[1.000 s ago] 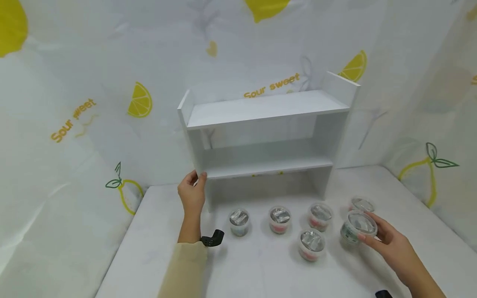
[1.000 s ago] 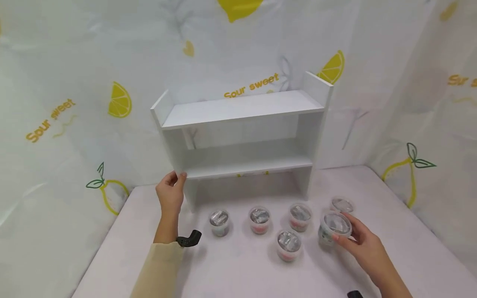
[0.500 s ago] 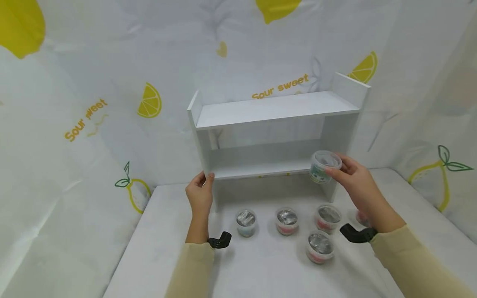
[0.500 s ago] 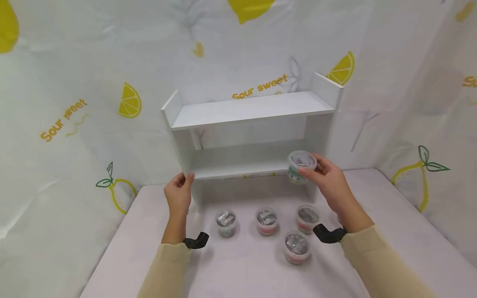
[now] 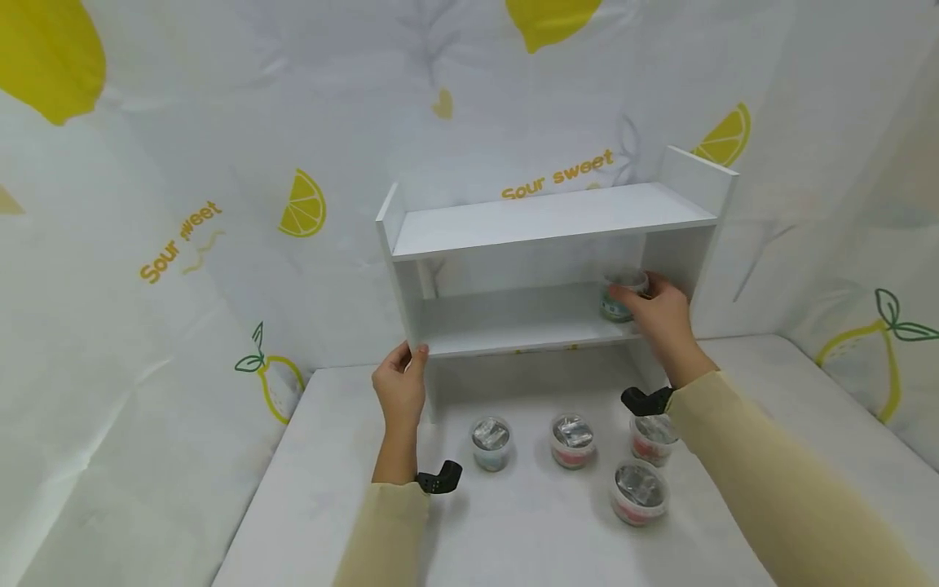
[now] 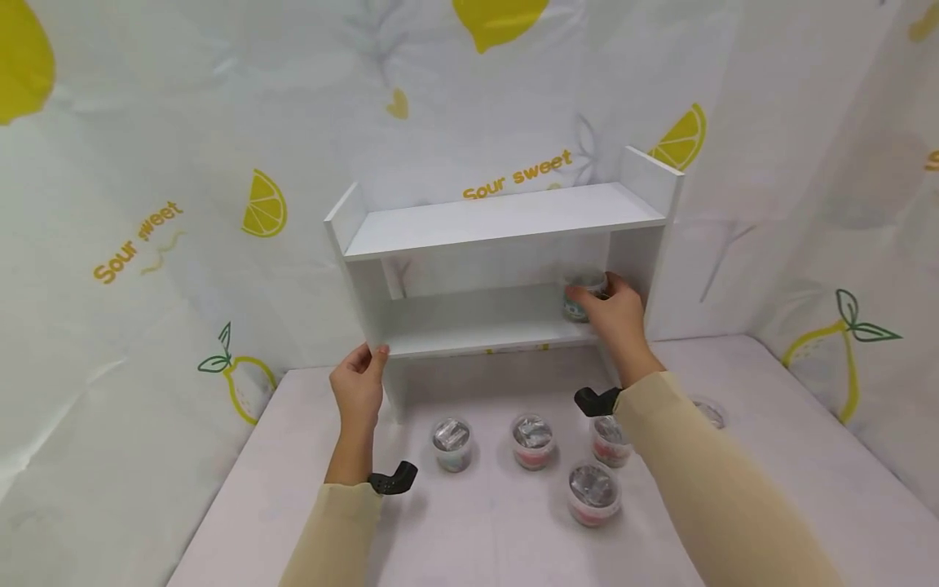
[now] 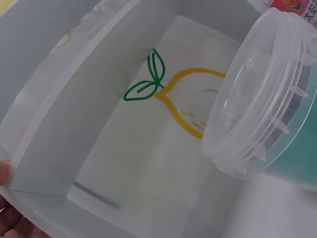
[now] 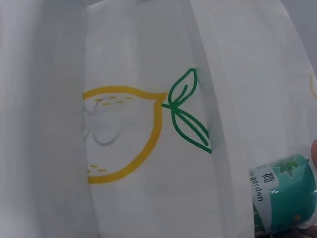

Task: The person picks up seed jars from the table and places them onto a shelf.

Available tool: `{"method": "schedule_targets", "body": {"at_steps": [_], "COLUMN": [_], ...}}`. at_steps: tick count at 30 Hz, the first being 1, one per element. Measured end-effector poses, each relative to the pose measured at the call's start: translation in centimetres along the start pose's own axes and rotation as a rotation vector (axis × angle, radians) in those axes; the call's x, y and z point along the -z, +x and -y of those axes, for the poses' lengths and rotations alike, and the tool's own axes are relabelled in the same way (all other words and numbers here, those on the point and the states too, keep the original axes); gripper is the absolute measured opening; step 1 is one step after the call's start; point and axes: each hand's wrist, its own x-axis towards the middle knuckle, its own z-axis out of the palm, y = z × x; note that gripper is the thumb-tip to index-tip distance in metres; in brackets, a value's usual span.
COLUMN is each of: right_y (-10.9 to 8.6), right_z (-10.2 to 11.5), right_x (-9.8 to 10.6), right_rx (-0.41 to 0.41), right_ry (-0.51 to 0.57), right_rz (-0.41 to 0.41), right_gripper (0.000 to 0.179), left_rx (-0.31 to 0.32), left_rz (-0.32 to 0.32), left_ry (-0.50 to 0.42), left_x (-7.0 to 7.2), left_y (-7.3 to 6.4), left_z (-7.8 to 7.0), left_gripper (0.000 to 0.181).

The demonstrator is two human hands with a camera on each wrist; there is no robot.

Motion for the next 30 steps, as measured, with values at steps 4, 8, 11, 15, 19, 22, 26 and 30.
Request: {"method": "schedule_targets", "body": {"at_steps": [4,8,11,15,19,22,26,30], "right_y": [0.0,0.0,0.0,0.0,-0.1,-0.3,-1.0,-2.6], "right_z": [-0.3,-0.1,0.1,0.3,0.5,0.5,0.1,-0.6], "right_x": [-0.6,-0.8,-0.8,-0.9,-0.8,-0.7,-0.4,0.2], "right_rx": [-0.011,-0.014,-0.027,-0.043,-0.046,-0.056,-0.074,-0.051], "right_ry": [-0.012,-0.001,0.013,0.039,0.061,0.082,0.15,0.204], "right_rz": [-0.017,0.002,0.005,0.001,-0.009,-0.015,-0.006,0.009], "right_gripper": [0.095,0.094,0.095,0.098,0.1,0.102,0.103,0.097], "left_rx": [-0.005,-0.027,-0.036,-0.044,-0.05,-0.052,-0.044,-0.037], "left_rz": [0.002,-0.004,0.0,0.009,0.01,0.014,0.016,0.021], "left_ry": [-0.006,-0.001,-0.003,-0.004,0.023,0.031,0.036,0.038], "left_x": [0.1,0.3,0.4,0.5,0.4,0.3,0.3,0.4], "left_y": [0.1,0.4,0.6,0.8,0.9,0.8,0.5,0.3], "left_z": [-0.1,-0.3,-0.6,-0.9,-0.8,-0.6,-0.2,-0.2], "left_gripper": [0.041,0.04,0.039,0.04,0.039,0.04,0.04,0.04]}}
